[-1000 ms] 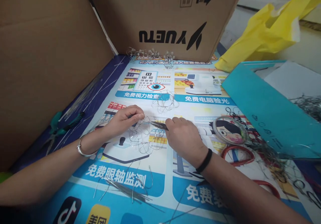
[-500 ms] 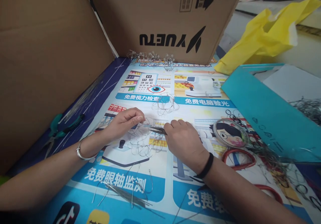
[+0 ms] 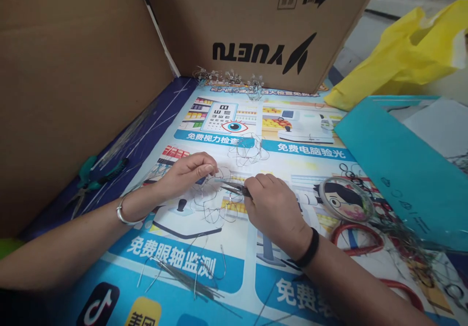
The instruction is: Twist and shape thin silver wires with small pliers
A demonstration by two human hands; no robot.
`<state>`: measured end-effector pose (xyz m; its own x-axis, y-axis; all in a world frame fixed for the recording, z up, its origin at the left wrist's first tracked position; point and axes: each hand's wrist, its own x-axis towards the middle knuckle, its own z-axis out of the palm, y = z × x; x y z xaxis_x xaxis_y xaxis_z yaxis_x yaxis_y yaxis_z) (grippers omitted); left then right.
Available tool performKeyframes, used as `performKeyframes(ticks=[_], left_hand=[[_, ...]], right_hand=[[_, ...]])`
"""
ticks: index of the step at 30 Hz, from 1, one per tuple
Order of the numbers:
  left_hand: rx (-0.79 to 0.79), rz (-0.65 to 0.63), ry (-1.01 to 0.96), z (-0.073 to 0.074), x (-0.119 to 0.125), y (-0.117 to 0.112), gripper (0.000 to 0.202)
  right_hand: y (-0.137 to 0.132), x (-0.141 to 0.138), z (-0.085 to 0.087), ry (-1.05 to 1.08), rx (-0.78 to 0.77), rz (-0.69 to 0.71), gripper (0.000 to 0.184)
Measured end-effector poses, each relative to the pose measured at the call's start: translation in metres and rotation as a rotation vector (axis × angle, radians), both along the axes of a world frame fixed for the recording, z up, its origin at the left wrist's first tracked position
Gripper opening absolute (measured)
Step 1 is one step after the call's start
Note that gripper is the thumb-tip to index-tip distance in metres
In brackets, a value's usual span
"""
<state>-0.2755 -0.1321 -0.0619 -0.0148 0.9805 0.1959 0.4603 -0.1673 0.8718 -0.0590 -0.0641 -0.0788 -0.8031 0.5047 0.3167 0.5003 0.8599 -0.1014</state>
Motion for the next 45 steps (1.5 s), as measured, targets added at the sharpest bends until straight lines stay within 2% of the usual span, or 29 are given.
performKeyframes(ticks=[4, 9, 12, 15, 19, 28, 36, 45], left_hand=[[0.002, -0.027, -0.019, 0.0, -0.001, 0.001, 0.021], [0.015, -0.048, -0.006, -0.002, -0.001, 0.001, 0.02], [0.013, -0.053, -0.025, -0.003, -0.001, 0.001, 0.02], [0.007, -0.078, -0.056, -0.004, -0.001, 0.002, 0.02], [-0.003, -0.127, -0.119, -0.005, -0.001, 0.003, 0.02], [-0.061, -0.146, -0.147, -0.005, 0.0, 0.005, 0.021], [-0.098, -0.135, -0.123, -0.005, -0.002, 0.005, 0.025], [-0.107, -0.109, -0.186, -0.01, -0.009, 0.002, 0.031]], right_hand=[[0.002, 0.001, 0.008, 0.137, -0.093, 0.017, 0.017], [0.003, -0.007, 0.031, 0.131, -0.185, -0.043, 0.018], [0.003, -0.017, 0.038, 0.123, -0.281, -0.017, 0.016], [0.001, -0.027, 0.037, 0.162, -0.36, 0.019, 0.017], [0.001, -0.035, 0.031, 0.214, -0.404, 0.029, 0.009], [0.003, -0.035, 0.021, 0.241, -0.519, 0.018, 0.017], [0.005, -0.03, 0.017, 0.302, -0.71, -0.041, 0.02], [0.007, -0.028, 0.017, 0.442, -0.794, -0.13, 0.018]])
